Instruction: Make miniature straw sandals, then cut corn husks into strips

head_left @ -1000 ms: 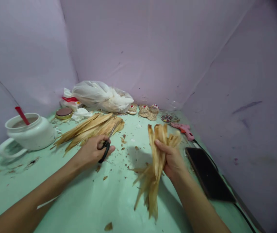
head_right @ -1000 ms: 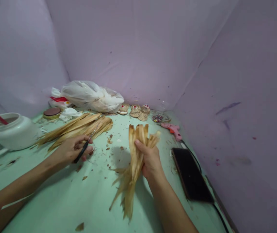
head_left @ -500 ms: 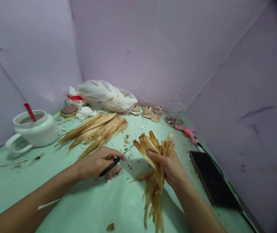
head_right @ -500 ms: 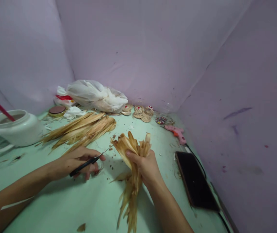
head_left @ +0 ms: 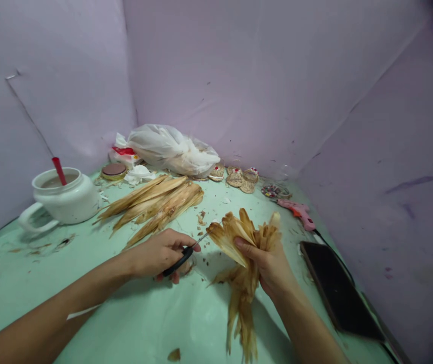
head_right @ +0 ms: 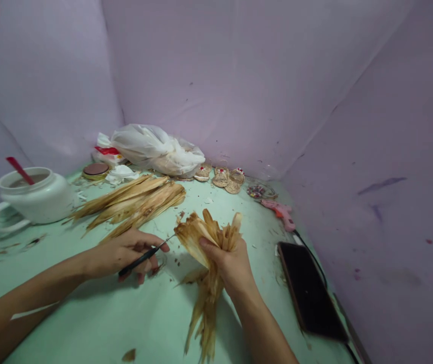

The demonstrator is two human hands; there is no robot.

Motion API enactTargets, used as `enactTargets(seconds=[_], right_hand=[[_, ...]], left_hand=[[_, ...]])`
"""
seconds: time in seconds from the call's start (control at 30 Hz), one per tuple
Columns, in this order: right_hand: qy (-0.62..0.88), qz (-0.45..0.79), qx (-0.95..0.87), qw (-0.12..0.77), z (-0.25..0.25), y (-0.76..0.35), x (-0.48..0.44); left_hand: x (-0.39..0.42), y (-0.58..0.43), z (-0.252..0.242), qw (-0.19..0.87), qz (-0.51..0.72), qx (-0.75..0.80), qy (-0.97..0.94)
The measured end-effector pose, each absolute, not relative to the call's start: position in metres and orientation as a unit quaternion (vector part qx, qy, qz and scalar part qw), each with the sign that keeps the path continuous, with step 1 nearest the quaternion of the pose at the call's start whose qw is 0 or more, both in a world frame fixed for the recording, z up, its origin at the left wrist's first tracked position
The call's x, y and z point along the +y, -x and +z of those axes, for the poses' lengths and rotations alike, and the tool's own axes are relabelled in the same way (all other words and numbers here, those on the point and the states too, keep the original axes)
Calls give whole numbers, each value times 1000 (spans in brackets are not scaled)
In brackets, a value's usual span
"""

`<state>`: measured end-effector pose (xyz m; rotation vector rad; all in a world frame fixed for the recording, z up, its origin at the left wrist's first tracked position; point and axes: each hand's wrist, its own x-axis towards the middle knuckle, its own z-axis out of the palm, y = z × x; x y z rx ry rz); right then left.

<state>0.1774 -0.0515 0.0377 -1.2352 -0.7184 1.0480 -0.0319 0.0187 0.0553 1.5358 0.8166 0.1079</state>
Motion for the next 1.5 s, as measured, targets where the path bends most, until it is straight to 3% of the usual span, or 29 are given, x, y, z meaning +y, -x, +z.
enactTargets(seconds=[0.67,0.87,1.07,1.5], right_hand=[[551,510,-237,616,44,-176,-49],[581,503,-223,599,42,-179,-49],[581,509,-238,589,39,-180,-50],[590,403,-260,649,30,-174,-50]], left_hand=[[16,23,54,717,49,389,-576],[30,33,56,677,115,401,-607],[22,36,56,624,92,351,-692],[16,33,50,638,82,319,-697]])
